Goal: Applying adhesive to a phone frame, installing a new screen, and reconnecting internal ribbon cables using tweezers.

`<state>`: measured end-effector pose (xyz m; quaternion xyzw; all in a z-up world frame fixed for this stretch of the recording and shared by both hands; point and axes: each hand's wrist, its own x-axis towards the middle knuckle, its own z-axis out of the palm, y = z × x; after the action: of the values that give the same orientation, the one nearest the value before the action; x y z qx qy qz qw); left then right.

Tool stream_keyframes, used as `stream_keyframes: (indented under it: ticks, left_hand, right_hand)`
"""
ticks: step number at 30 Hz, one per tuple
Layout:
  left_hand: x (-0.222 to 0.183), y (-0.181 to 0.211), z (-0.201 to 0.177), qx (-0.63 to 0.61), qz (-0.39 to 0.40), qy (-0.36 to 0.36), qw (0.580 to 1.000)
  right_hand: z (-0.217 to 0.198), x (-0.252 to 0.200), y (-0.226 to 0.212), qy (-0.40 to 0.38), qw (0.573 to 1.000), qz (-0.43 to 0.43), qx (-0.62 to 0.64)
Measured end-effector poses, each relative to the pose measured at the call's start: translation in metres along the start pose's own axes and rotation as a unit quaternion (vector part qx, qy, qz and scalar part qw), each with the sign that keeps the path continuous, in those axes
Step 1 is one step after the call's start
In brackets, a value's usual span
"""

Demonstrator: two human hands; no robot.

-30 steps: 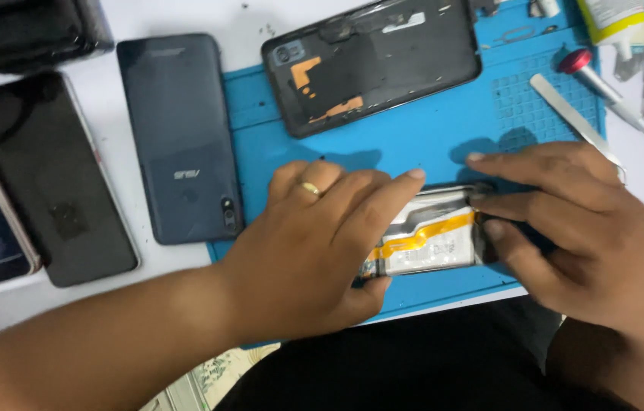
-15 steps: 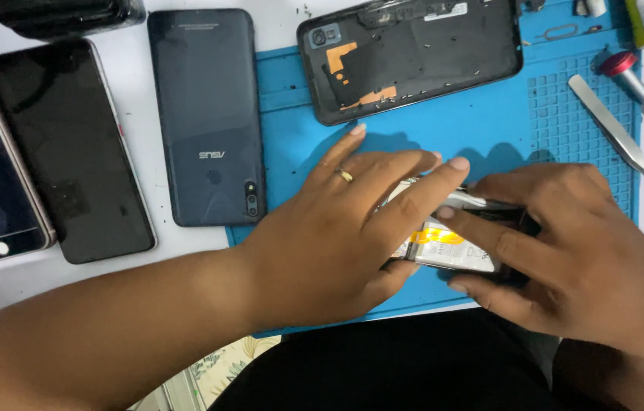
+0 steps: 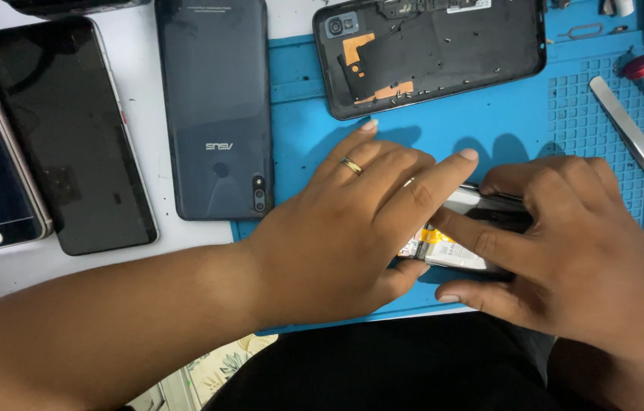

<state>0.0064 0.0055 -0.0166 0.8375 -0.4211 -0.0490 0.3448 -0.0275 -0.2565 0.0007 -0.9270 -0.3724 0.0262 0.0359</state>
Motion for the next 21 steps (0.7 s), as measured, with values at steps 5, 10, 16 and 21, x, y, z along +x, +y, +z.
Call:
stream_keyframes:
  ticks: [5,10,16,21]
  left_hand:
    - [-0.001,-0.001,0.001,-0.009,-0.003,0.001,1.000]
    - [-0.001,-0.001,0.001,-0.018,-0.005,-0.006,1.000]
    - [-0.002,-0.001,0.002,-0.024,-0.010,-0.010,1.000]
    - [-0.002,-0.001,0.003,-0.008,-0.009,-0.007,1.000]
  right_hand:
    - [0.003,-0.004,0.009,0.001,0.999,-0.005,0.045]
    - [0.006,-0.006,0.015,0.017,0.995,-0.012,0.094]
    - [0.007,-0.004,0.013,0.023,0.997,-0.027,0.069]
    - [0.005,0.000,0.008,0.025,0.998,-0.015,0.060]
